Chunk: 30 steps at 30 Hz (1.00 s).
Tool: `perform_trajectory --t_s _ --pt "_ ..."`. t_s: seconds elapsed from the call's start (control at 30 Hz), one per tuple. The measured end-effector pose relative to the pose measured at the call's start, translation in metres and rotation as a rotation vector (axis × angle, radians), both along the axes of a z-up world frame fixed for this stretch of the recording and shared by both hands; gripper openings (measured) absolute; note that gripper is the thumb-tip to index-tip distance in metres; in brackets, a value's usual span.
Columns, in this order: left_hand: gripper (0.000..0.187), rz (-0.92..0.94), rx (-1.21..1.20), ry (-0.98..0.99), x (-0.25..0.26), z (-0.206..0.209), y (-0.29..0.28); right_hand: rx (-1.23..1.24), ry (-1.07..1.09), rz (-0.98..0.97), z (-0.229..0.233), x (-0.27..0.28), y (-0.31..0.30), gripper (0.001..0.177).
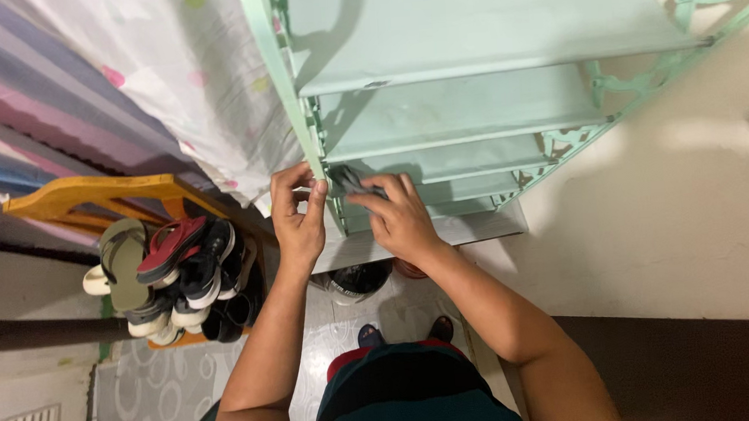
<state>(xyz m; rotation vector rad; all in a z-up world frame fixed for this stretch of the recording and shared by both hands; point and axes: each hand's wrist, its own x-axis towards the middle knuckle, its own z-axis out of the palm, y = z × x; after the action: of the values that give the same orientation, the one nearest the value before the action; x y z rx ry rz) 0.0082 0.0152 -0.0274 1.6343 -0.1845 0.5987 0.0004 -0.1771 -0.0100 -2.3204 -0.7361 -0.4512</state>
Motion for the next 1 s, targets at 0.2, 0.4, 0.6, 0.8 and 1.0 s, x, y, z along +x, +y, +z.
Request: perform_trajectory --t_s 0.2,0.4,0.6,0.8,1.0 --pt "0.026 0.024 0.024 0.299 -0.012 -0.058 0.012 0.435 0.493 -0.029 -0.055 -0.014 -0.001 0.035" --pt "0.036 -0.039 0.013 0.286 -0.017 -0.087 0.003 0.532 0.258 -0.028 -0.098 -0.003 0.038 0.036" --pt "0.043 -0.081 -0.019 0.412 -0.008 -0.089 0.004 0.154 0.35 -0.147 -0.107 0.014 0.019 0.032" --pt "0.044 -0.108 0.078 0.325 -0.007 -0.093 0.001 -0.234 -0.065 -0.223 -0.1 0.031 0.027 0.038" --pt "0.049 -0.1 0.205 0.37 -0.008 -0.088 -0.003 -0.149 0.062 -0.24 -0.125 0.049 -0.003 0.032"
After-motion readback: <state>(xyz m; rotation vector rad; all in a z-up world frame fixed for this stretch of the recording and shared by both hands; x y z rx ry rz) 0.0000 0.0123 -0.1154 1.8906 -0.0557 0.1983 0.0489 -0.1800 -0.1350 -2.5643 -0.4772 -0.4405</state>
